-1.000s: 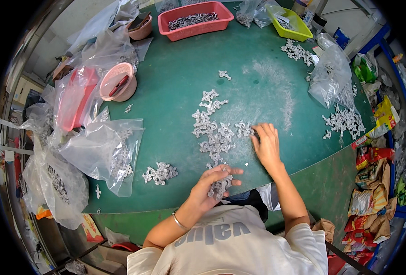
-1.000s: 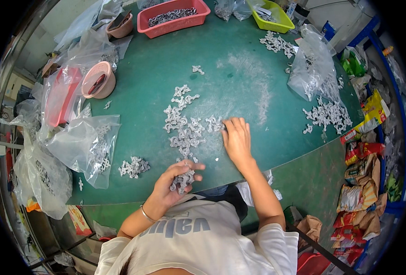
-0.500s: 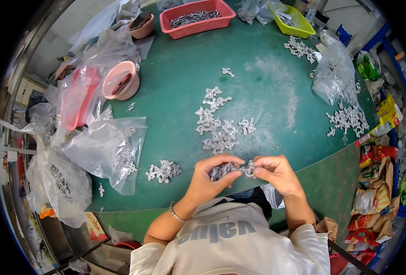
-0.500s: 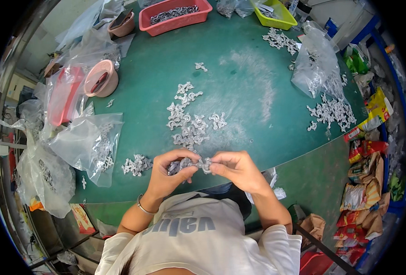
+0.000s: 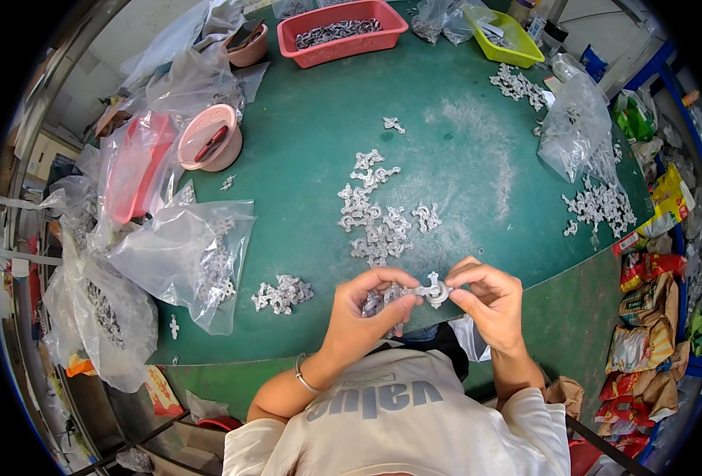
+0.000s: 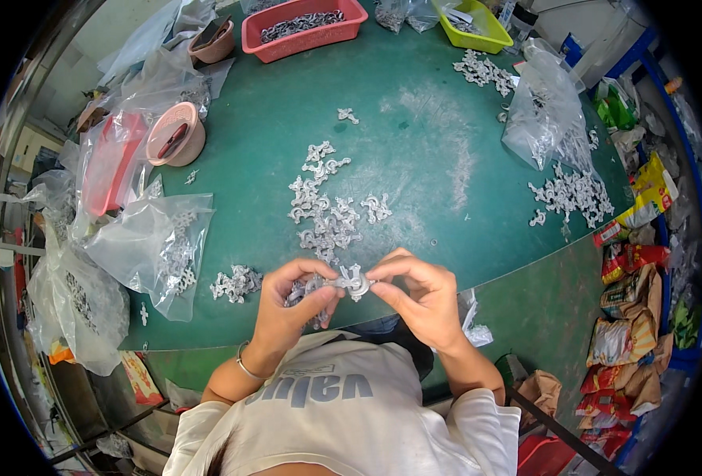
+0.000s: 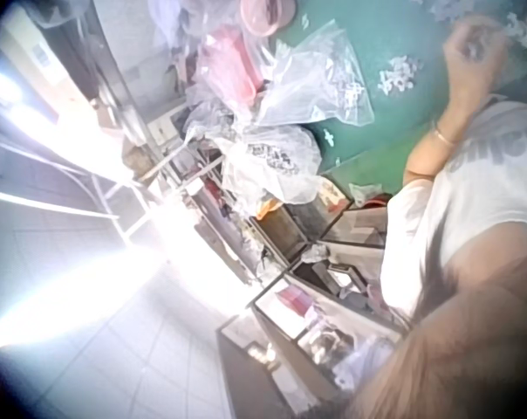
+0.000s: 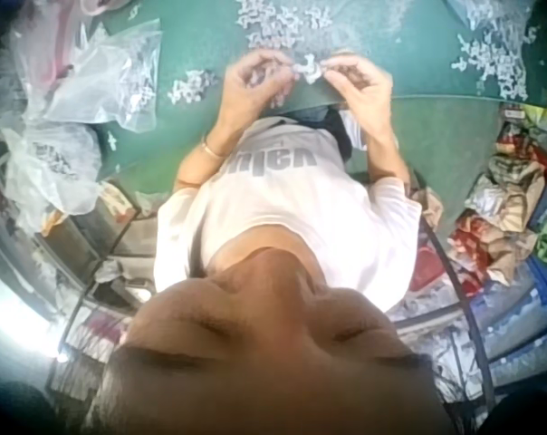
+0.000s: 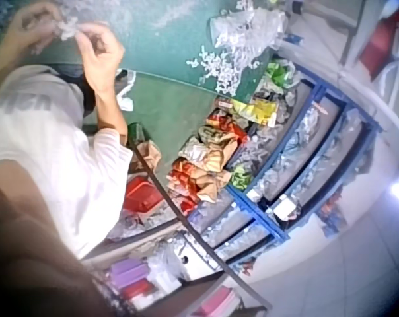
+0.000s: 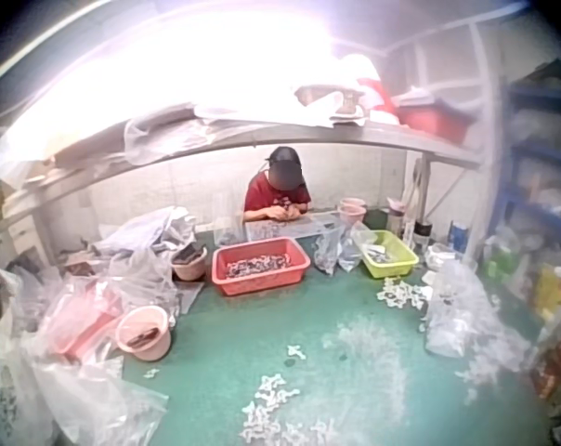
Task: The person sorts small metal hardware components by hand, picking them from a pile and placing them into separate piles and plastic bags on a workbench.
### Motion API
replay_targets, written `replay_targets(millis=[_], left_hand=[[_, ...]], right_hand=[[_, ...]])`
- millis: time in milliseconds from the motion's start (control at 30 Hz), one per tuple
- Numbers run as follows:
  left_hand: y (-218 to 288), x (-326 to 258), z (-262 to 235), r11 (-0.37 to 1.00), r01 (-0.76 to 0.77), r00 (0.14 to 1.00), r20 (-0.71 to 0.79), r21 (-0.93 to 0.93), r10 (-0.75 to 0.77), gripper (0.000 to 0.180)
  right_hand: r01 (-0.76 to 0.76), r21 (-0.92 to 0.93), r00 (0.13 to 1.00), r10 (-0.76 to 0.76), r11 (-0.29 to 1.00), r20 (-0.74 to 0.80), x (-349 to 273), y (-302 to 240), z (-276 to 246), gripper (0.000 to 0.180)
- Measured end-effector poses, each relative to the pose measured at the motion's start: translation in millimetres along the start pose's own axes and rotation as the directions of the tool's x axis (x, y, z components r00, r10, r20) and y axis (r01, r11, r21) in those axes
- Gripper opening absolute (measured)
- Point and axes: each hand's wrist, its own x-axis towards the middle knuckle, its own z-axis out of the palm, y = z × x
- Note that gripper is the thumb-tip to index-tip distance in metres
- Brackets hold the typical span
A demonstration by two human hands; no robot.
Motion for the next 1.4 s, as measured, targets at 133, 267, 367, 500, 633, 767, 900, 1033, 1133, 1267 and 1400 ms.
replay_targets(millis=[133, 267, 367, 500, 633, 767, 900, 1033, 1133, 1267, 1400], left_hand=[[-2, -3, 4, 0.878, -0.267, 0.959, 0.02, 0.396, 0.283, 0.017], [-6, 0, -3, 0.789, -0.387, 0.92, 0.144, 0.478, 0.364, 0.018], [0, -4, -1, 0.918, -0.116, 0.993, 0.075, 0.38, 0.095, 0.016], [-2, -1, -4, 0.988, 0.149, 0.982, 0.107, 0.046, -0.154, 0.014], [-6, -1, -4, 0.989, 0.147, 0.982, 0.127, -0.03, -0.142, 0.017], [-6, -1, -4, 0.981, 0.172, 0.964, 0.22, -0.094, -0.148, 0.021], [-2, -1, -2, 0.944, 0.288, 0.927, 0.295, -0.159, -0.233, 0.027], [0, 0, -1, 0.889, 0.384, 0.892, 0.348, -0.247, -0.289, 0.028], [-1, 0, 0, 0.878, 0.407, 0.882, 0.358, -0.252, -0.306, 0.028], [0, -2, 1, 0.871, 0.417, 0.878, 0.363, -0.258, -0.313, 0.031], [-9, 0, -5, 0.86, 0.413, 0.858, 0.445, -0.3, -0.257, 0.041]], right_hand=[[-0.055, 0.147, 0.998, 0.06, 0.988, -0.027, -1, 2, 1, 0.012], [-0.143, 0.193, 0.988, 0.151, 0.971, -0.029, -1, 5, 1, 0.004], [-0.147, 0.178, 0.985, 0.16, 0.973, -0.064, -1, 4, 4, 0.004], [-0.152, 0.168, 0.979, 0.172, 0.974, -0.112, 0, 5, 9, 0.004], [-0.08, 0.11, 0.987, 0.094, 0.991, -0.129, 1, 4, 13, 0.005], [0.033, 0.066, 0.997, -0.028, 0.997, -0.074, 2, 13, 8, 0.005], [-0.106, 0.163, 0.987, 0.123, 0.981, -0.101, 1, 11, 11, 0.011], [-0.172, 0.265, 0.976, 0.2, 0.949, -0.083, 0, 13, 10, 0.015], [-0.219, 0.367, 0.965, 0.257, 0.904, -0.056, 0, 12, 11, 0.015], [-0.233, 0.439, 0.961, 0.274, 0.868, -0.032, 1, 13, 11, 0.014], [-0.181, 0.364, 0.969, 0.228, 0.913, -0.091, -1, 16, 12, 0.01]])
